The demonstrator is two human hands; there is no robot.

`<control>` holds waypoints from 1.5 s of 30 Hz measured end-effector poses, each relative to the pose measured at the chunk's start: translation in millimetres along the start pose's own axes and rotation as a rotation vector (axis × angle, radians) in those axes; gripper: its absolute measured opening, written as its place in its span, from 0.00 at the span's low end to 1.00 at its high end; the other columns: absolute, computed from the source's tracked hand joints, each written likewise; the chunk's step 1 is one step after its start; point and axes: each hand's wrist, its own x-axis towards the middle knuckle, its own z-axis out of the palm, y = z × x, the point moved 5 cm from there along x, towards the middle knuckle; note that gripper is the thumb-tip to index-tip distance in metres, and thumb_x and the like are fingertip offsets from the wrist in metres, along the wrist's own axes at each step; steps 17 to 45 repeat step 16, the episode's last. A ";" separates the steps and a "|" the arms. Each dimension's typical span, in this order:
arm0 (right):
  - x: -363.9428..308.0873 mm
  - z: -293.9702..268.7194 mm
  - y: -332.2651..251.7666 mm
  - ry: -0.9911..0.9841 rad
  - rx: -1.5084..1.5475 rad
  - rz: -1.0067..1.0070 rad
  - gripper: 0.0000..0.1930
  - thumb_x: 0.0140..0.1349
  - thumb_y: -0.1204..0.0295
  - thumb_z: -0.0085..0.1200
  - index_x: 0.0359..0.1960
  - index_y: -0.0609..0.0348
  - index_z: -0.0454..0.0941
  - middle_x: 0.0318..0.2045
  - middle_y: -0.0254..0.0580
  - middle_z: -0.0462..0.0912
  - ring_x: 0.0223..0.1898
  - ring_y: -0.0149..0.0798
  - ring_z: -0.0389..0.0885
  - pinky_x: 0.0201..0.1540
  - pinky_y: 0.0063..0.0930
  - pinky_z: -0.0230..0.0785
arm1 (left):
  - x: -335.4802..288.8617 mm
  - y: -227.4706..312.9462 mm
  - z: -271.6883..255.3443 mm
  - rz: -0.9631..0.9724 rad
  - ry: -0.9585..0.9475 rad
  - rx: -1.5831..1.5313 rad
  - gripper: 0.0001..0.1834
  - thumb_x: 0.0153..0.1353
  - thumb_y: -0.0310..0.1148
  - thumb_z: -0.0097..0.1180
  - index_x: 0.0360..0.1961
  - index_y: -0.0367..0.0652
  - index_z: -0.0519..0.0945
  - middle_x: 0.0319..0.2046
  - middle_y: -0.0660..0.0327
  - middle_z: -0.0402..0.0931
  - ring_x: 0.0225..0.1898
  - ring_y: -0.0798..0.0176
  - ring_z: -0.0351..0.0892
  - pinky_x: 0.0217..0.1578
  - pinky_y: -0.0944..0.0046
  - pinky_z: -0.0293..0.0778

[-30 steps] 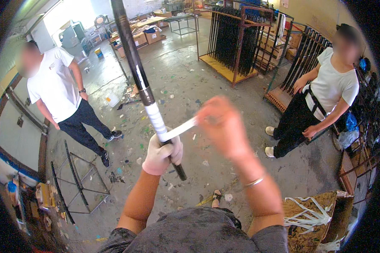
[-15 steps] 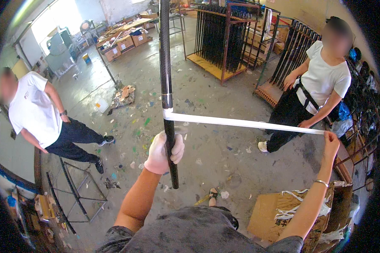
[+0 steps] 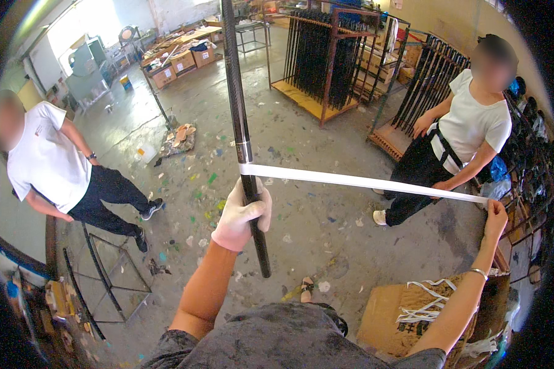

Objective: The person wraps white tape around the handles of several long metal poles by hand, receiving each pole from another person and handing it back after applying the tape.

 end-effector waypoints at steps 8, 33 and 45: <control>9.1 -21.5 6.8 0.050 -0.062 -0.055 0.12 0.63 0.67 0.57 0.36 0.65 0.81 0.29 0.33 0.80 0.32 0.27 0.74 0.38 0.22 0.67 | 7.3 -0.3 -0.7 0.029 0.018 -0.075 0.10 0.57 0.26 0.55 0.38 0.39 0.68 0.21 0.62 0.69 0.17 0.68 0.67 0.19 0.69 0.65; 7.7 -40.9 20.6 0.069 -0.085 -0.017 0.13 0.64 0.66 0.57 0.37 0.66 0.81 0.30 0.33 0.80 0.32 0.27 0.73 0.38 0.22 0.66 | 18.3 -5.1 -7.3 0.025 -0.027 -0.065 0.24 0.60 0.44 0.56 0.48 0.35 0.69 0.23 0.64 0.67 0.21 0.68 0.67 0.22 0.67 0.66; 7.7 -40.9 20.6 0.069 -0.085 -0.017 0.13 0.64 0.66 0.57 0.37 0.66 0.81 0.30 0.33 0.80 0.32 0.27 0.73 0.38 0.22 0.66 | 18.3 -5.1 -7.3 0.025 -0.027 -0.065 0.24 0.60 0.44 0.56 0.48 0.35 0.69 0.23 0.64 0.67 0.21 0.68 0.67 0.22 0.67 0.66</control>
